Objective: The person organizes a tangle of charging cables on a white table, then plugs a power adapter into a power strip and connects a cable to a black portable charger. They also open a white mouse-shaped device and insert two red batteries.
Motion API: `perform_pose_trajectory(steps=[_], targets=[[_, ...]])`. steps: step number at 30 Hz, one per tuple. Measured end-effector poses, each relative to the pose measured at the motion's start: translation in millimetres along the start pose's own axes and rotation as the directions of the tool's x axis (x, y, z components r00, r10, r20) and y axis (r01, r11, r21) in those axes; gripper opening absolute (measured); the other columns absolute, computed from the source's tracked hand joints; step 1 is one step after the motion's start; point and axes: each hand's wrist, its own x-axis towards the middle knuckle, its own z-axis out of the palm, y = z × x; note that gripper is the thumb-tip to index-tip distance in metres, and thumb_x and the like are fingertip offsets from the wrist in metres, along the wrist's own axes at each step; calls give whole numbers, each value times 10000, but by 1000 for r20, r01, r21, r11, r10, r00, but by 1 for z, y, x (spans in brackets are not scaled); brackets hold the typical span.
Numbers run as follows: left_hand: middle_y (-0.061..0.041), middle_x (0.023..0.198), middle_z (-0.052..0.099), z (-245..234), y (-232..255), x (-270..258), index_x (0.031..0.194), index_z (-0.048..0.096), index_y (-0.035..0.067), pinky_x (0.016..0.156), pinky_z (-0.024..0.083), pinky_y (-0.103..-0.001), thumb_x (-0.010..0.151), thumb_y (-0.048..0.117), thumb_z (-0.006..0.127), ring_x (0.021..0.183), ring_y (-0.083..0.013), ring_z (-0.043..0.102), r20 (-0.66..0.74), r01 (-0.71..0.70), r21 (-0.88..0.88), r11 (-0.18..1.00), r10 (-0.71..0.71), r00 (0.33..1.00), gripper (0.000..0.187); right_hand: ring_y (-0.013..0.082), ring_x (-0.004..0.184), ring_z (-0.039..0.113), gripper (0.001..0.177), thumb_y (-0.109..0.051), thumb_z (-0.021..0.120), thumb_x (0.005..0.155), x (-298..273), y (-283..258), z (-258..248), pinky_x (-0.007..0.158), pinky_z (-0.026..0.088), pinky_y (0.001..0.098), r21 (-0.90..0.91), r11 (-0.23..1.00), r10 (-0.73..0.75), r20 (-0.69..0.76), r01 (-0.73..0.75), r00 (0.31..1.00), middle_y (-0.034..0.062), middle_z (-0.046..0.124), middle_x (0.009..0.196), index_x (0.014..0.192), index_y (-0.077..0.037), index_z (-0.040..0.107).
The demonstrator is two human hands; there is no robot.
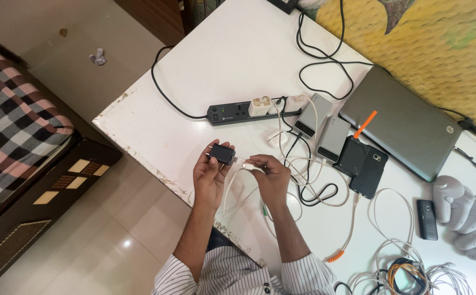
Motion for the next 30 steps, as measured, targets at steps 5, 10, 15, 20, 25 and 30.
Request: perform_pose_trajectory(steps=[5,10,15,20,25,30], targets=[[-207,1420,574,4,2,-1,1458,436,-32,1129,504,-440,1011,209,652,1349,-319,571,17,-23,22,999,23,1000,552,153,947,745,308,189,675,792,1,0,0,849,609,270,-12,999,41,-18,-41,999,111,775,999,1059,44,728],[-189,1410,583,6,3,-2,1464,439,-22,1131,507,-449,1006,187,666,1344,-305,577,63,-57,101,993,51,997,552,144,933,742,296,185,687,794,0,0,0,835,614,264,-45,999,22,-27,-24,999,103,774,987,1050,43,732],[-179,1384,596,6,-1,-3,1465,444,-13,1127,511,-449,1008,179,667,1336,-295,581,37,-63,141,988,59,998,543,135,878,728,287,192,683,801,1,3,2,785,613,255,-9,998,60,-42,-61,997,112,772,964,1041,45,741],[-175,1363,603,6,-6,-4,1461,445,-5,1139,509,-451,994,188,691,1335,-305,585,40,-69,145,987,64,997,562,134,874,733,312,209,620,809,1,10,1,777,616,249,33,995,97,-58,-95,994,105,755,958,1049,44,736],[-167,1367,597,11,-7,-6,1463,442,22,1133,502,-443,973,194,714,1337,-300,581,36,-50,190,981,44,998,586,139,906,735,294,209,612,817,1,15,2,805,624,248,130,990,62,-40,-56,997,93,752,975,1048,63,719],[-179,1405,596,12,-6,-13,1426,462,41,1122,510,-396,973,169,705,1320,-255,597,56,-48,218,975,37,998,530,77,835,640,216,101,722,893,7,15,0,681,535,206,172,983,68,-1,-67,998,62,724,979,1102,49,719]])
